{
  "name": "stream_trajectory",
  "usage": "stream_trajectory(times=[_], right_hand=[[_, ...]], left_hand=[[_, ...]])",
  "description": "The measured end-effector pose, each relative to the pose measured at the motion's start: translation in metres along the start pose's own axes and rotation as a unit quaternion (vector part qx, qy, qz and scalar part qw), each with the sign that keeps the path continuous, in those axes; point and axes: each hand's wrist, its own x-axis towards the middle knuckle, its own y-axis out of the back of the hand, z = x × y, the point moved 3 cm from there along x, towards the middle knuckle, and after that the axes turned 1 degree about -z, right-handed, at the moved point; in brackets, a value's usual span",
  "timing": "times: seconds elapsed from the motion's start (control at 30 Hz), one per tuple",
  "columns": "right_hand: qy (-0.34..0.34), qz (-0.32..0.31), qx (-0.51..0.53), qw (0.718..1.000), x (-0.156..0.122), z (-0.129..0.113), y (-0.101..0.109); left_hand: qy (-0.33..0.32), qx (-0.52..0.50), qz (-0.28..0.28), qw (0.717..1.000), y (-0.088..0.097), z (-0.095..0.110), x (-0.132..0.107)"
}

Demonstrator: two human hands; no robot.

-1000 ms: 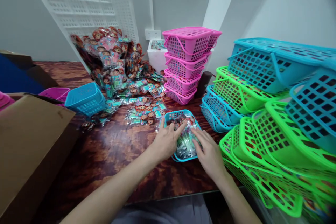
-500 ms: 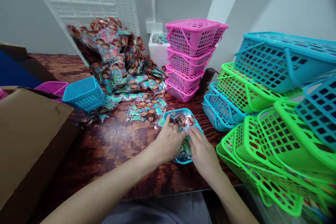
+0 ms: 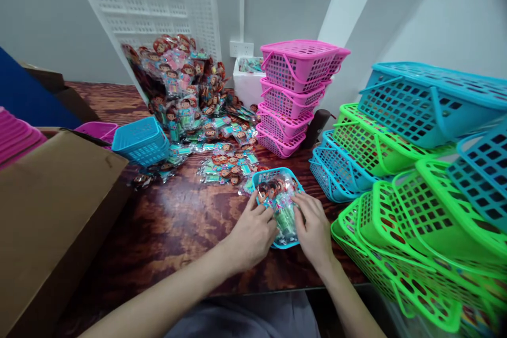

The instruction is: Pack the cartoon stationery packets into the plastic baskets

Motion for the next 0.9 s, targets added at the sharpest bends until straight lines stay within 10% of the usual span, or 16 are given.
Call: stream_trajectory(times=[0.2, 0.63, 0.9], right_hand=[[0.006, -0.098, 0.0, 0.995, 0.006, 0.006, -0.005], [0.033, -0.112, -0.095, 0.989, -0.009, -0.001, -0.006], [0.005, -0.107, -0.061, 0.992, -0.007, 0.027, -0.011]], left_hand=[[0.017, -0.009, -0.016, 1.0, 0.0, 0.001, 0.0], [0.029, 0.025, -0.026, 0.999, -0.003, 0.006, 0.012], [0.068, -0.095, 0.062, 0.991, -0.011, 0.005, -0.018]])
